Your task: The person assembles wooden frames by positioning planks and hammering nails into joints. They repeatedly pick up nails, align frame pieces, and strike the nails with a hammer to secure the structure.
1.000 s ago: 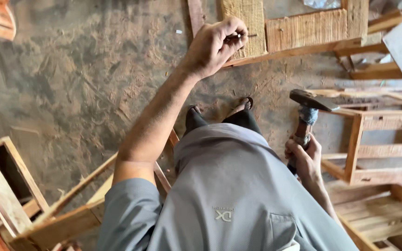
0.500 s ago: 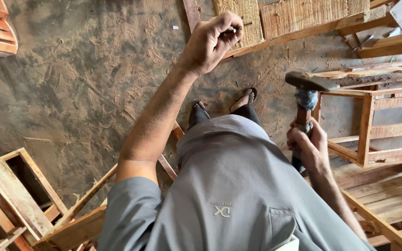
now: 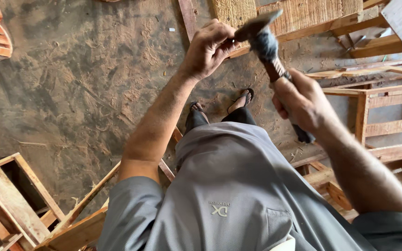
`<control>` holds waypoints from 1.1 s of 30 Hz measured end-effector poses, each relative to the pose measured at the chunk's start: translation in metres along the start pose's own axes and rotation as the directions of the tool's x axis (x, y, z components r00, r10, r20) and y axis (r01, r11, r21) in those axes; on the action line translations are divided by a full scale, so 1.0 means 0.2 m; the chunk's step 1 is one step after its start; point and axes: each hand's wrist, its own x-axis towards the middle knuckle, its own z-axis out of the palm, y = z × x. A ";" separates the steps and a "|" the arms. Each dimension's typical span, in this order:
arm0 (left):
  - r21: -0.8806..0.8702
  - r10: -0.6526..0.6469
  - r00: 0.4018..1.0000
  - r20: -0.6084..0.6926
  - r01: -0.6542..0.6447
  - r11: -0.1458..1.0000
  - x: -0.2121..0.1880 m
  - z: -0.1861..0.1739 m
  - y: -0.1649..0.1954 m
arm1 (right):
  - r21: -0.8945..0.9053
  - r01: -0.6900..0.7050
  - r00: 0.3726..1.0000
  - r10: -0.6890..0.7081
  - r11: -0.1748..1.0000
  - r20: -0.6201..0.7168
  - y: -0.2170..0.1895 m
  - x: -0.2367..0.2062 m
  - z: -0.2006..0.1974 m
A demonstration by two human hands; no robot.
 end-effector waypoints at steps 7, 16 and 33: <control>-0.018 -0.021 1.000 -0.013 0.020 1.000 0.00 0.00 0.00 | -0.110 0.515 0.843 -0.525 0.850 -0.116 0.00 -0.07 -0.10; 0.026 -0.019 1.000 0.021 0.018 0.999 -0.02 -0.01 -0.03 | 0.149 0.077 0.992 -0.060 0.986 -0.115 0.11 0.00 -0.04; -0.356 -0.822 0.492 -0.286 0.742 0.568 -0.26 0.10 -0.36 | 0.592 -0.052 0.996 0.084 0.804 -0.026 0.78 0.12 0.16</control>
